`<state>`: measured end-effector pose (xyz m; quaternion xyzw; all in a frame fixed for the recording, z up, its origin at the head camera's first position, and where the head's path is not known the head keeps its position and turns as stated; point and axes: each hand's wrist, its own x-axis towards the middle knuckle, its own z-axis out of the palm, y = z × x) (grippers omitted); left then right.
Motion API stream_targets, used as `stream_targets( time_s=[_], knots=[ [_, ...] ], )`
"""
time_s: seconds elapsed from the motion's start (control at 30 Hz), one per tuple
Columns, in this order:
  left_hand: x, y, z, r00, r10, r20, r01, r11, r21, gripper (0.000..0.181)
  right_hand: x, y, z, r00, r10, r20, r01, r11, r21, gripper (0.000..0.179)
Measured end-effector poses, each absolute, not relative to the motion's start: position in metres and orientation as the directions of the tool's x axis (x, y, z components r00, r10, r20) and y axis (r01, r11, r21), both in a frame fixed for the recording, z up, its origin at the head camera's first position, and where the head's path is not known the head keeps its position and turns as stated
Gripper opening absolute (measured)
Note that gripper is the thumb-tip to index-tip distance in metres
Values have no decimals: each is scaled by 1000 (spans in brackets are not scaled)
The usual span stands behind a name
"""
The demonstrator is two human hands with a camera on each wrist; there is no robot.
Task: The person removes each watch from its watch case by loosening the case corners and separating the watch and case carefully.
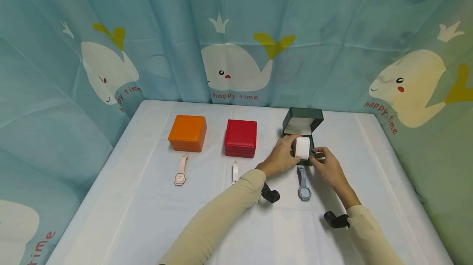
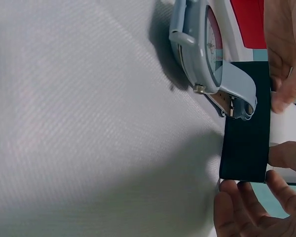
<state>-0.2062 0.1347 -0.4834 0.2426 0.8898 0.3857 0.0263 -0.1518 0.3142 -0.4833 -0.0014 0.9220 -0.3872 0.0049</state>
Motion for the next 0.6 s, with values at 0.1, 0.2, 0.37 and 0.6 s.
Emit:
stream_targets(
  time_s=[0.1, 0.2, 0.37, 0.6],
  knots=[
    [-207, 135, -483, -886, 453, 104, 383, 585, 715, 68, -151, 315, -483, -1000, -5, -11, 4, 701, -713, 41],
    [-208, 136, -482, -886, 458, 71, 362, 591, 721, 65, -151, 316, -484, -1000, -3, -20, 12, 700, -714, 42],
    [-210, 135, -481, -891, 449, 71, 367, 620, 693, 60, -152, 315, -483, -1000, -3, -23, 15, 693, -721, 42],
    [-212, 134, -483, -881, 457, 119, 419, 640, 644, 53, -150, 315, -483, -1000, -8, -12, 3, 694, -720, 41]
  ],
)
